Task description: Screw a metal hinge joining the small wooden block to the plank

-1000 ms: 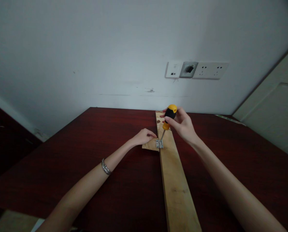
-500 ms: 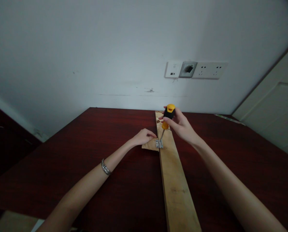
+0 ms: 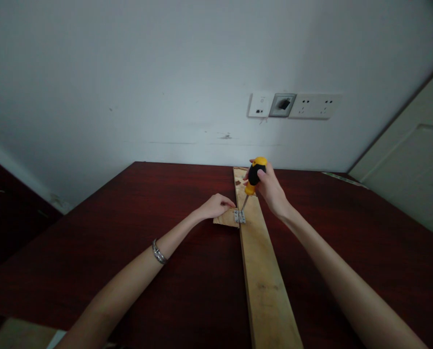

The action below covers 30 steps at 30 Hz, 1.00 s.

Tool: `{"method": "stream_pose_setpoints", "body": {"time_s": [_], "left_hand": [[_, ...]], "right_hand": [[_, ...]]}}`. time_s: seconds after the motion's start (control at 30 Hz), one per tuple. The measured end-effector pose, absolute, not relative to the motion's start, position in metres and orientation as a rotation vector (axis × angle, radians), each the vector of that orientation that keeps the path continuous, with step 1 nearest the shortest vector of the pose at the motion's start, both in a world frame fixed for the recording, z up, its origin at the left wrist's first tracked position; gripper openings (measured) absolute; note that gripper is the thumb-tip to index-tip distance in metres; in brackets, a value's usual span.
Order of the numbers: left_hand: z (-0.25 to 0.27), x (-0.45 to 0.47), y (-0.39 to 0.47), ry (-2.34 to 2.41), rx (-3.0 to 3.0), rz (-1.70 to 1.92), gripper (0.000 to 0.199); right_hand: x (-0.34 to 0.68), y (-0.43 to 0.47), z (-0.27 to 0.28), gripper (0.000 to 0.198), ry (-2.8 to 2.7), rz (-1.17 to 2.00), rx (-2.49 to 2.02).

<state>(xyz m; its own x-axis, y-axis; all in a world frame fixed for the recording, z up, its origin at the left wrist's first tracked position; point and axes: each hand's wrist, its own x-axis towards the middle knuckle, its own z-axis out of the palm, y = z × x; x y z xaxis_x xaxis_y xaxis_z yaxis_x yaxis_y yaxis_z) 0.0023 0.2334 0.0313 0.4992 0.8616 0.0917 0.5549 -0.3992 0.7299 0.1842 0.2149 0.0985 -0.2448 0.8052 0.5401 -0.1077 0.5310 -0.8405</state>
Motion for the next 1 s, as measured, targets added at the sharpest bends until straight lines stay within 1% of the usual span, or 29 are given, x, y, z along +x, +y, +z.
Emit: {"method": "stream_pose_setpoints", "body": {"time_s": [0.07,0.13,0.33,0.6,0.77,1.0], "left_hand": [[0.031,0.002,0.233,1.149,2.105,0.62,0.034],[0.031,0.002,0.233,1.145,2.105,0.622,0.035],[0.032,0.003,0.232,1.158,2.101,0.618,0.035],[0.032,0.003,0.232,1.164,2.091,0.622,0.033],[0.032,0.002,0.233,1.146,2.097,0.605,0.035],[0.031,0.002,0.233,1.141,2.103,0.613,0.034]], "right_hand": [[0.183,0.212,0.103,0.025,-1.575,0.932,-0.619],[0.182,0.209,0.107,0.025,-1.562,0.901,-0.593],[0.18,0.204,0.11,0.036,-1.606,0.776,-0.607],[0.183,0.207,0.11,0.034,-1.589,1.001,-0.579],[0.182,0.205,0.112,0.025,-1.558,0.891,-0.608],[0.18,0.205,0.111,0.031,-1.573,0.799,-0.65]]}}
